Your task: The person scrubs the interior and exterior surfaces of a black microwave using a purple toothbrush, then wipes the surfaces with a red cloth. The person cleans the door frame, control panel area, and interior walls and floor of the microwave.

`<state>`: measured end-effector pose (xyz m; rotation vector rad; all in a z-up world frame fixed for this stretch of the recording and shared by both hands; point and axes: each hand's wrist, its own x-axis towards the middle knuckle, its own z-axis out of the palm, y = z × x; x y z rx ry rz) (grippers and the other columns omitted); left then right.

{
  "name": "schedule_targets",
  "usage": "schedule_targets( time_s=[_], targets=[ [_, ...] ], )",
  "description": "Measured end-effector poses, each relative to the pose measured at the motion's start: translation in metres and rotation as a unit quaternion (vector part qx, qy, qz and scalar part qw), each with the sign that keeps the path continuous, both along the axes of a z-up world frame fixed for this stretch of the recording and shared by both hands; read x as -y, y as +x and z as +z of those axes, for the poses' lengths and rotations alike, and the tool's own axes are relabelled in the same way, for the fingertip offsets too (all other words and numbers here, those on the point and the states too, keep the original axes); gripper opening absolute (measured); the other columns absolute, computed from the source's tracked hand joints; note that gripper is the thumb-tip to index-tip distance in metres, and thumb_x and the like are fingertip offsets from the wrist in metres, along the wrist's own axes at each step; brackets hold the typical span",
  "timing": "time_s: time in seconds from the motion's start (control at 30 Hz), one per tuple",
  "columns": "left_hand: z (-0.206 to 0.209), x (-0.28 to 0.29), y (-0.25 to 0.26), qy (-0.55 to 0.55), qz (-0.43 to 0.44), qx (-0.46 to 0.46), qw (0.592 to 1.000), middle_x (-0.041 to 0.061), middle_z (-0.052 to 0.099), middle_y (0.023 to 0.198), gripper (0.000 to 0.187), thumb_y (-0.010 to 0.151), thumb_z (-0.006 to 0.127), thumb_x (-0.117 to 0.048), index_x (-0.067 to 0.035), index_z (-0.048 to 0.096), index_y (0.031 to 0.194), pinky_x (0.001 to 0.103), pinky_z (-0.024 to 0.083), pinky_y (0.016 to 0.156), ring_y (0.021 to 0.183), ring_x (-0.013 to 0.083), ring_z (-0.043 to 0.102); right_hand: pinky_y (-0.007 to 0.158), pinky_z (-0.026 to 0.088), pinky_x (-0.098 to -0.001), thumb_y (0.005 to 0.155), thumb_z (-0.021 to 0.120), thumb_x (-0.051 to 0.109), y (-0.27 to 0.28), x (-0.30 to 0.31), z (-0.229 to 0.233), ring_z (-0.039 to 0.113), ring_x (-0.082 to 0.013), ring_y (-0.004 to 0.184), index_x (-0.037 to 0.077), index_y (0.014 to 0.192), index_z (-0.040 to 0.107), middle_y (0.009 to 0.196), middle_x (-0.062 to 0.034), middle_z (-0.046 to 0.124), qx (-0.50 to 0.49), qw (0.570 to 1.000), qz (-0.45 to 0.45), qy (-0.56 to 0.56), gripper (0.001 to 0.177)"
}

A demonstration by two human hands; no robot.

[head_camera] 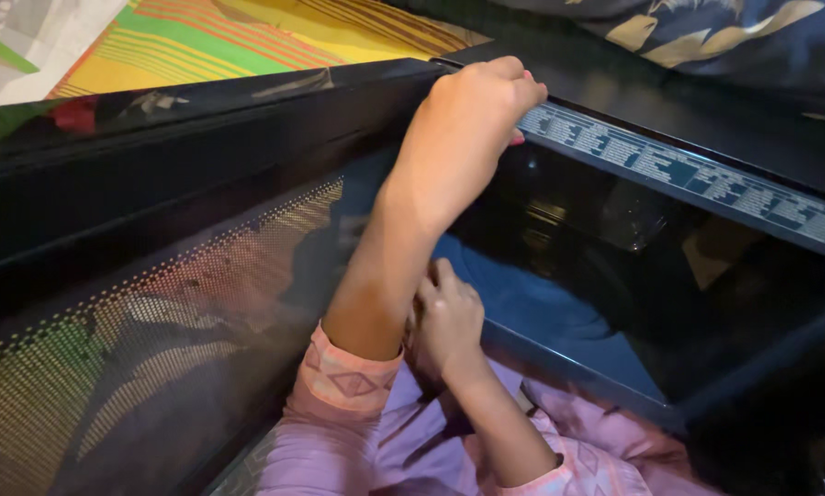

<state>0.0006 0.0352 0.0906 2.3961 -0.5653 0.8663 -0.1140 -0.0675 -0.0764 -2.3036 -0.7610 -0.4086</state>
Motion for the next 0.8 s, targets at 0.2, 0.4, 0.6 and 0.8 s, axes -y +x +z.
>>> schedule_targets(
  time_s=[0.2,0.4,0.6,0.8],
  targets=[
    [-0.001,0.003,0.002,-0.004,0.021,0.036,0.999,0.01,0.069,0.094,0.029,0.073,0.072,0.004,-0.007,0.075,0.099,0.042,0.055,0.08,0.093,0.0333,0.069,0.063,0.053,-0.0431,0.076,0.07,0.012,-0.008,0.0,-0.009,0.067,-0.0308,0.073,0.006,0.091,0.071,0.098,-0.0123,0.062,0.009,0.999,-0.001,-0.049,0.016],
    [-0.015,0.005,-0.002,0.02,0.063,0.0,0.998,0.01,0.071,0.104,0.017,0.096,0.069,-0.006,-0.009,0.075,0.112,0.042,0.055,0.09,0.106,0.0308,0.069,0.057,0.054,-0.042,0.07,0.069,0.015,-0.012,0.001,-0.022,0.067,-0.0312,0.064,0.005,0.085,0.071,0.102,-0.0171,0.064,0.033,0.996,-0.007,-0.077,0.018],
    [-0.054,0.015,-0.053,0.011,0.032,0.023,0.999,0.012,0.052,0.154,0.055,0.093,0.073,-0.011,-0.003,0.058,0.145,0.056,0.034,0.121,0.146,0.0362,0.046,0.056,0.054,-0.045,0.073,0.073,0.019,-0.018,0.002,-0.072,0.066,-0.0334,0.059,0.006,0.084,0.072,0.085,-0.0177,0.066,0.035,0.994,-0.028,-0.102,0.018],
    [-0.113,0.028,-0.122,-0.072,0.022,0.026,0.997,0.004,0.065,0.14,0.042,0.096,0.071,-0.006,-0.013,0.065,0.136,0.048,0.044,0.119,0.138,0.0281,0.06,0.061,0.051,-0.0508,0.063,0.075,0.025,-0.034,0.053,-0.059,0.066,-0.0364,0.061,0.012,0.072,0.073,0.068,-0.0142,0.066,-0.088,0.976,0.016,-0.201,0.016]
  ],
)
